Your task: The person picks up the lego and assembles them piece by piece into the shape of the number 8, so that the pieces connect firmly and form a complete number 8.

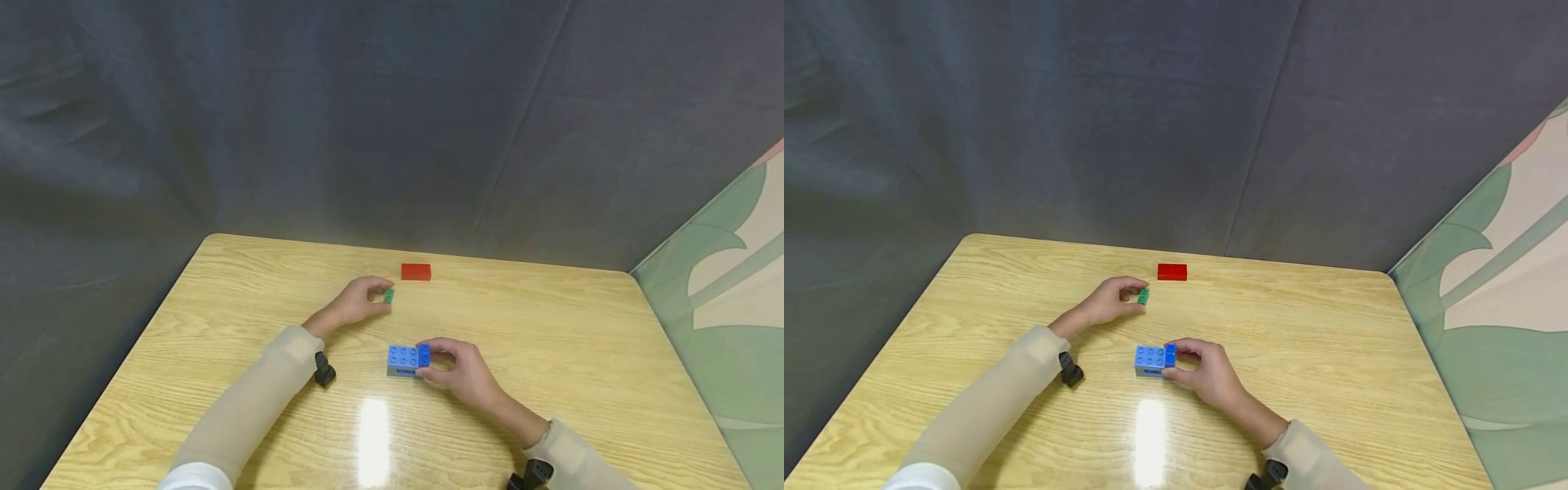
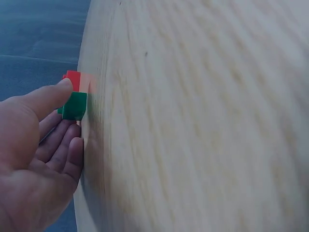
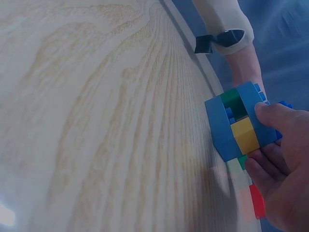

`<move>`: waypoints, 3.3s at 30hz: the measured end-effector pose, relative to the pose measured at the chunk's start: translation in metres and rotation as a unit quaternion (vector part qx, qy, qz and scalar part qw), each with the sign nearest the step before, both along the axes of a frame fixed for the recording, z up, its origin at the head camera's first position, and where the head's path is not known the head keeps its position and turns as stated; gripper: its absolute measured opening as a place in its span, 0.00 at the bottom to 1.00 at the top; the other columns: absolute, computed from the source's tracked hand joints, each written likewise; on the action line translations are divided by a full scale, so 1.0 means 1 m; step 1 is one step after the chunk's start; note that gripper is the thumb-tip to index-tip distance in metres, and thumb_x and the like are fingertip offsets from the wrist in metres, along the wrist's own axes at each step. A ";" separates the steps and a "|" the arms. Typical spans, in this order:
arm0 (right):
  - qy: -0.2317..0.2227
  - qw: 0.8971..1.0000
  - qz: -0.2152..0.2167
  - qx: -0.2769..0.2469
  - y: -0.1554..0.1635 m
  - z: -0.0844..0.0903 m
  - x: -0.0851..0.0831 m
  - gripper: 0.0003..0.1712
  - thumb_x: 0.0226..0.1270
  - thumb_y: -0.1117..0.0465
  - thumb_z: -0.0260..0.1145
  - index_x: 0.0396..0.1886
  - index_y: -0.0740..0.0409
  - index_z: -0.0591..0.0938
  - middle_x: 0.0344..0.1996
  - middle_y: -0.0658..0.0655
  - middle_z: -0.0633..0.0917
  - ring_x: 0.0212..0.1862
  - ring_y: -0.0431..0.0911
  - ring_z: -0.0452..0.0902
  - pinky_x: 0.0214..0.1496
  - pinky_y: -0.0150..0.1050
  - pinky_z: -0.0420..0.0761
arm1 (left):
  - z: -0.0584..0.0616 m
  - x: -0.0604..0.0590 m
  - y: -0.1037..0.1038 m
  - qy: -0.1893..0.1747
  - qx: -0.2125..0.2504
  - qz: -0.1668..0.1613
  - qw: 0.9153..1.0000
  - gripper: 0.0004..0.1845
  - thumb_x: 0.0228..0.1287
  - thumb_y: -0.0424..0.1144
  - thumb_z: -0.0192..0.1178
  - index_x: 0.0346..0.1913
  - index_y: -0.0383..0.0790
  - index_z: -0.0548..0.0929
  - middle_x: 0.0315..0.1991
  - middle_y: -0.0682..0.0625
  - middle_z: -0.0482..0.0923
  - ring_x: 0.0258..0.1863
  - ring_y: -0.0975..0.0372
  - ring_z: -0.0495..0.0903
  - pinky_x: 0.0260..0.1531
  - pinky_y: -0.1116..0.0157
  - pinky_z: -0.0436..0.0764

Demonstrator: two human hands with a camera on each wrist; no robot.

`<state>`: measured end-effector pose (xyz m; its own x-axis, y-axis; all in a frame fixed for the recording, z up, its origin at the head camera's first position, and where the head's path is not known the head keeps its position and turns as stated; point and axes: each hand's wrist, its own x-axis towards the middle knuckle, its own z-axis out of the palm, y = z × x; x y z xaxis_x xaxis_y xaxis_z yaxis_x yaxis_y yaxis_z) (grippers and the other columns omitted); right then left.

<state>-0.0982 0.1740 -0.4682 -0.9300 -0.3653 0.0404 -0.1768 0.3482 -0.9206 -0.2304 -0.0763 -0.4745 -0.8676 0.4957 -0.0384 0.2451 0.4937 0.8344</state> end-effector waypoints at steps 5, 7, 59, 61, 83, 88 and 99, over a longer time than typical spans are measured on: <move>-0.007 1.000 -0.001 -0.006 0.000 0.000 0.000 0.22 0.60 0.66 0.77 0.54 0.62 0.85 0.50 0.59 0.87 0.52 0.51 0.86 0.53 0.36 0.84 | -0.001 -0.001 0.003 0.017 -0.028 0.002 0.999 0.28 0.65 0.34 0.70 0.67 0.34 0.77 0.64 0.41 0.78 0.61 0.50 0.77 0.64 0.54 0.76; -0.007 1.000 -0.001 -0.006 0.000 0.001 0.001 0.21 0.60 0.66 0.77 0.54 0.61 0.85 0.50 0.59 0.87 0.52 0.51 0.86 0.53 0.36 0.84 | -0.001 -0.001 0.005 0.023 -0.038 0.004 0.999 0.27 0.65 0.34 0.70 0.66 0.34 0.77 0.63 0.41 0.78 0.61 0.50 0.78 0.64 0.54 0.76; -0.003 1.000 0.004 0.008 0.003 0.002 0.002 0.21 0.61 0.66 0.77 0.54 0.62 0.85 0.49 0.57 0.87 0.52 0.51 0.85 0.55 0.36 0.83 | 0.036 0.019 0.001 0.042 -0.025 0.008 0.999 0.23 0.65 0.38 0.71 0.61 0.37 0.82 0.54 0.48 0.81 0.54 0.54 0.79 0.56 0.57 0.80; -0.003 1.000 0.006 0.008 0.003 0.002 0.001 0.21 0.61 0.66 0.77 0.55 0.61 0.85 0.49 0.57 0.87 0.52 0.50 0.85 0.56 0.36 0.83 | 0.040 0.022 0.000 0.043 -0.023 0.003 0.999 0.23 0.65 0.38 0.71 0.62 0.37 0.82 0.54 0.48 0.81 0.54 0.53 0.79 0.56 0.57 0.80; 0.006 1.000 0.016 0.005 0.002 0.003 0.001 0.21 0.62 0.66 0.76 0.55 0.62 0.84 0.48 0.57 0.87 0.52 0.51 0.85 0.56 0.37 0.83 | 0.058 0.060 -0.009 0.077 0.050 -0.060 0.994 0.21 0.64 0.35 0.71 0.60 0.38 0.83 0.50 0.52 0.81 0.52 0.49 0.80 0.59 0.54 0.79; 0.014 1.000 0.018 0.007 0.001 0.004 0.001 0.20 0.62 0.66 0.76 0.54 0.63 0.85 0.49 0.57 0.87 0.52 0.51 0.85 0.57 0.38 0.83 | 0.057 0.071 -0.006 0.076 0.054 -0.077 0.993 0.21 0.63 0.34 0.72 0.59 0.39 0.83 0.49 0.52 0.81 0.51 0.49 0.80 0.58 0.51 0.80; 0.017 1.000 0.016 0.006 0.001 0.005 0.002 0.20 0.62 0.66 0.76 0.54 0.63 0.85 0.49 0.57 0.87 0.53 0.52 0.85 0.57 0.38 0.83 | 0.051 0.093 -0.005 0.083 0.057 -0.101 0.990 0.19 0.62 0.36 0.73 0.56 0.38 0.84 0.49 0.53 0.82 0.49 0.55 0.81 0.54 0.53 0.82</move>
